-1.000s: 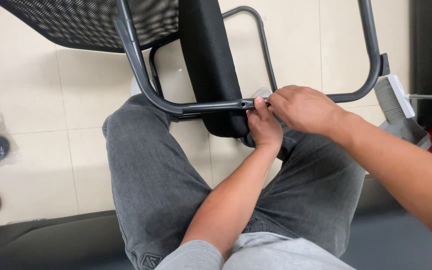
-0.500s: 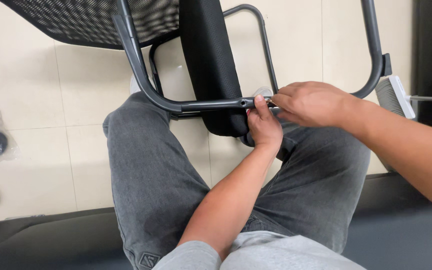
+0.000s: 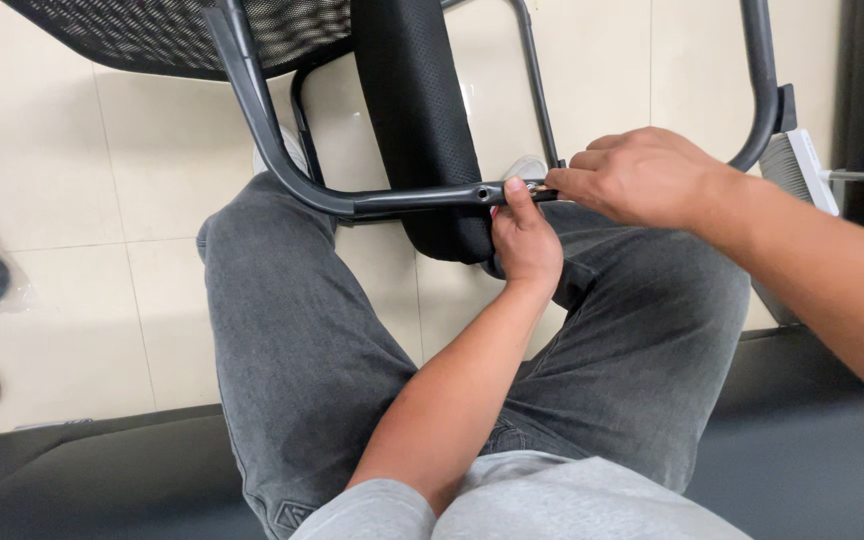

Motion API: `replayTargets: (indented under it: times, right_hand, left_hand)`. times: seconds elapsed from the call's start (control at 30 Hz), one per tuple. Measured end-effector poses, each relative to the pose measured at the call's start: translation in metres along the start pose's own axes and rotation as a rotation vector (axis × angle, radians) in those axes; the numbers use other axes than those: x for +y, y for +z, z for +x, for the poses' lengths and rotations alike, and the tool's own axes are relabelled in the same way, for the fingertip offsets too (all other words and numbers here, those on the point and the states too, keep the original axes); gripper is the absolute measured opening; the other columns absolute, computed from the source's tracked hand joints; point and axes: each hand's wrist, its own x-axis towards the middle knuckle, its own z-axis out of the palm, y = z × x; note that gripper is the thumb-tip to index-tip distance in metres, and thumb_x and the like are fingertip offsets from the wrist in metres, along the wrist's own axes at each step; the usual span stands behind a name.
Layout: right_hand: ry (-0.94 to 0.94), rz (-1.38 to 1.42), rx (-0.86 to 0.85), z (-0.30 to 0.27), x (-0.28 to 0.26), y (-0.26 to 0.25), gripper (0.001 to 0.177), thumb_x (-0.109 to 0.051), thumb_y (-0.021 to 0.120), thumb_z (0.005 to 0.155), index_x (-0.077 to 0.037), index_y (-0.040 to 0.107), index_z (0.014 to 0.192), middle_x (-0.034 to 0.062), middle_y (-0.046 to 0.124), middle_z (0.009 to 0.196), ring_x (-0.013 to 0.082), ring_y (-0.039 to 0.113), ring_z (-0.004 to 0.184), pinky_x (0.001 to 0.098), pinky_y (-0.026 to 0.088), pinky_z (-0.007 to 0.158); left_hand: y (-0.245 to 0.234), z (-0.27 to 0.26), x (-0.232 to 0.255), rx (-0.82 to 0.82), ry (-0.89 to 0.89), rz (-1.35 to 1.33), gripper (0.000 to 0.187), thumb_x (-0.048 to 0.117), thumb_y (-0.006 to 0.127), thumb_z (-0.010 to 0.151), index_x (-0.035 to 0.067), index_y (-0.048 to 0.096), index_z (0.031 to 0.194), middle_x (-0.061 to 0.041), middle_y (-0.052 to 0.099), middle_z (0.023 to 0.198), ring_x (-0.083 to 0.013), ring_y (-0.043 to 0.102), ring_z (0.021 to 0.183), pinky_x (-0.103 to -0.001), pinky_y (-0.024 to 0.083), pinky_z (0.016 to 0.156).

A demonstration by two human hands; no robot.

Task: The person assembles a black mesh chair by inserting and tightening screws into the metal frame using an Allen key. They work on multiple joints, repositioning the chair to access different connection points and securing the frame components together.

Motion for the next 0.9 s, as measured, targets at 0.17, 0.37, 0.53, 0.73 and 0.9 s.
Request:
replayTargets:
  times: [0.17,0.37,0.53,0.73,0.9]
  right_hand:
    - [0.228,-0.019,0.361,-0.019,-0.039,0.025,0.018,-0.022,0.068,0.097,-0.007,0.065,0.088,0.0077,0.066,0.07,0.0288,0.068,0.066,0.0414,0.054,0.057]
    - [0.5,-0.05,0.428,-0.013,-0.071,0.051,0.028,-0.021,0.069,0.102,-0.008,0.061,0.079,0.0085,0.067,0.069,0.0276,0.067,0.065,0.0413,0.054,0.057]
    - [0.396,-0.015,0.412,-0.015,-0.066,0.04,0.018,-0.02,0.068,0.098,-0.008,0.064,0.086,0.01,0.069,0.074,0.0298,0.069,0.069,0.0433,0.054,0.061]
    - [0.333,0.06,0.258,-0.017,-0.055,0.03,0.017,-0.013,0.064,0.09,-0.007,0.062,0.105,0.0103,0.071,0.08,0.032,0.07,0.076,0.046,0.055,0.065]
    - [0.385,-0.012,0.176,-0.017,-0.054,0.027,0.022,-0.009,0.06,0.087,-0.008,0.06,0.108,0.0095,0.073,0.088,0.0323,0.07,0.084,0.0478,0.055,0.076]
  left_hand:
    - [-0.005,0.003,-0.001,-0.056,-0.134,0.063,0.075,0.058,0.029,0.109,-0.006,0.061,0.086,-0.014,0.063,0.077,-0.026,0.06,0.074,-0.043,0.049,0.073]
    - [-0.003,0.003,0.007,-0.051,-0.074,0.088,0.071,0.054,0.031,0.107,-0.001,0.067,0.081,-0.016,0.066,0.075,-0.0263,0.063,0.074,-0.041,0.05,0.074]
    - [-0.004,-0.001,0.012,-0.058,-0.081,0.037,0.071,0.054,0.033,0.106,-0.003,0.07,0.087,-0.017,0.073,0.085,-0.0274,0.068,0.082,-0.04,0.052,0.079]
    - [-0.004,0.003,0.002,-0.058,-0.026,0.008,0.071,0.056,0.032,0.107,-0.003,0.071,0.095,-0.012,0.073,0.089,-0.0231,0.068,0.087,-0.037,0.051,0.081]
    - [-0.011,0.006,0.015,-0.182,-0.232,-0.039,0.076,0.062,0.029,0.111,-0.004,0.055,0.086,-0.004,0.048,0.068,-0.0179,0.048,0.063,-0.037,0.044,0.06]
